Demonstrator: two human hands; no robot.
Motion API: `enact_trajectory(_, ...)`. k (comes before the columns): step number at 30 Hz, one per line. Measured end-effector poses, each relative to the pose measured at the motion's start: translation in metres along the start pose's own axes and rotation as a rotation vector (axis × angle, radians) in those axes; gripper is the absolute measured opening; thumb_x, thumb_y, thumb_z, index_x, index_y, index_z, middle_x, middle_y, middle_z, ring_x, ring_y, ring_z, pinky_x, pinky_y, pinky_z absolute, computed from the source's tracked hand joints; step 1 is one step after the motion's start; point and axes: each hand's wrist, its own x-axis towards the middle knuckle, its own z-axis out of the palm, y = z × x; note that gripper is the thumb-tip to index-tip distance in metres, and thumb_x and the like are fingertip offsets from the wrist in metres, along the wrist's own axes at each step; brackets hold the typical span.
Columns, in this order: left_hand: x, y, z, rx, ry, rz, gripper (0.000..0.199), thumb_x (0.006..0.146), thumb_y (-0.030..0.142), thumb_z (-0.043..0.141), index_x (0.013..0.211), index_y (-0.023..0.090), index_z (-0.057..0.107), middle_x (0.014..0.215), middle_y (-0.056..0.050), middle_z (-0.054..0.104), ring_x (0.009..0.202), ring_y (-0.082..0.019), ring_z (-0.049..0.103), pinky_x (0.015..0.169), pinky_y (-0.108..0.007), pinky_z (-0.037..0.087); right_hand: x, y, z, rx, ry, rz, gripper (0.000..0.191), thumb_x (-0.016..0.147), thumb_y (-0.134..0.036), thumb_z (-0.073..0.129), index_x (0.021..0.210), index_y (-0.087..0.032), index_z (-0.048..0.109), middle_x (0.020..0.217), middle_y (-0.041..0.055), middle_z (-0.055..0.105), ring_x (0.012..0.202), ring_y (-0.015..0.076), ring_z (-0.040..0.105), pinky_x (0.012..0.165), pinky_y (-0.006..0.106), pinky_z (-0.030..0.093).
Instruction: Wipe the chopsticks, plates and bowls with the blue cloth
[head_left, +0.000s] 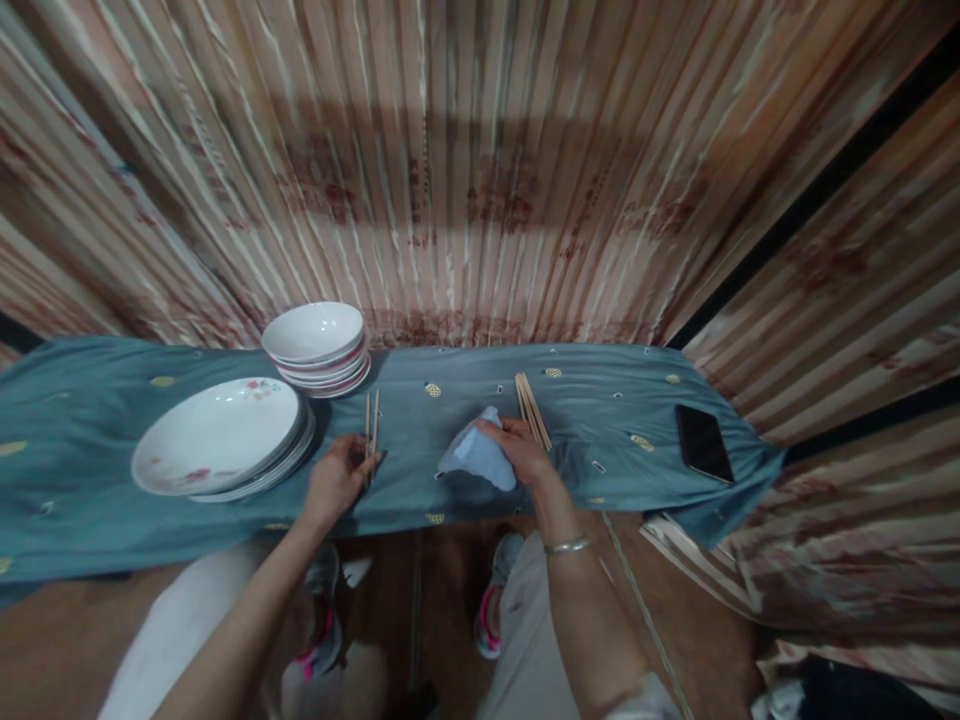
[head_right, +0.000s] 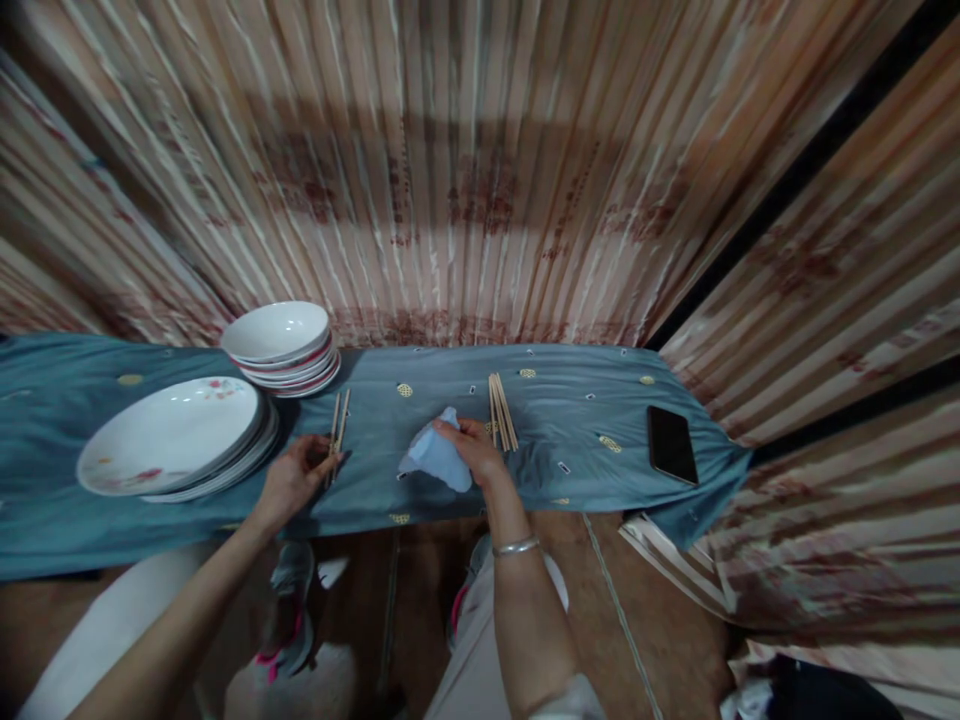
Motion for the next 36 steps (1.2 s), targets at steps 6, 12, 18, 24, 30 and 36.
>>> enact_trajectory(6,0.004,0.000,0.000,0.232,-0.125,-0.007,0.024,0.074,0.042,0.063,0.088,0.023,0.060,0.084,-0.007,0.070,0.070,-0.022,0.063,0.063,-0.027,0.040,0.011,0.006,0.016,-0.075,-0.049,-0.023,0.046,0.050,-0.057,0.076,0.059,-0.016,0.058,0.047,-0.0066,0.050,0.045,0.0068,0.040,0.045,0.022,0.027)
enact_trajectory(12,0.012,-0.001,-0.001,0.231,-0.183,-0.009,0.015,0.075,0.033,0.060,0.087,0.023,0.061,0.080,-0.005,0.071,0.073,-0.022,0.066,0.064,-0.026,0.040,0.020,0.011,0.028,-0.122,-0.097,-0.028,0.044,0.053,-0.056,0.075,0.059,-0.017,0.056,0.047,-0.0077,0.046,0.045,0.0063,0.037,0.045,0.022,0.026)
enact_trajectory(18,0.014,0.007,0.000,0.228,-0.314,-0.019,0.013,0.075,0.024,0.058,0.087,0.020,0.063,0.077,-0.002,0.069,0.069,-0.017,0.063,0.064,-0.023,0.039,0.027,0.015,0.037,-0.168,-0.106,-0.017,0.044,0.054,-0.056,0.075,0.059,-0.017,0.056,0.047,-0.0073,0.047,0.045,0.0068,0.038,0.046,0.022,0.026)
enact_trajectory(24,0.014,0.010,0.002,0.038,-0.322,-0.074,0.006,0.070,0.018,0.059,0.064,0.020,0.059,0.055,0.002,0.057,0.055,-0.014,0.053,0.056,-0.023,0.033,0.035,0.022,0.043,-0.204,-0.121,-0.045,0.044,0.057,-0.058,0.072,0.059,-0.017,0.056,0.048,-0.0069,0.047,0.046,0.0074,0.038,0.047,0.023,0.027)
enact_trajectory(30,0.012,0.007,0.009,-0.529,-0.219,-0.198,0.016,0.068,0.032,0.061,0.062,0.017,0.059,0.044,0.006,0.045,0.042,-0.009,0.040,0.047,-0.022,0.030,0.037,0.024,0.047,-0.209,-0.065,-0.022,0.047,0.060,-0.062,0.070,0.055,-0.019,0.052,0.046,-0.0070,0.045,0.047,0.0081,0.037,0.047,0.024,0.026)
enact_trajectory(36,0.017,0.025,0.015,-0.965,-0.161,-0.290,0.033,0.054,0.039,0.078,0.073,0.014,0.068,0.049,0.003,0.055,0.046,-0.008,0.044,0.047,-0.021,0.032,0.040,0.032,0.053,-0.035,-0.109,0.002,0.045,0.062,-0.061,0.072,0.062,-0.018,0.057,0.053,-0.0064,0.051,0.052,0.0085,0.042,0.053,0.023,0.032)
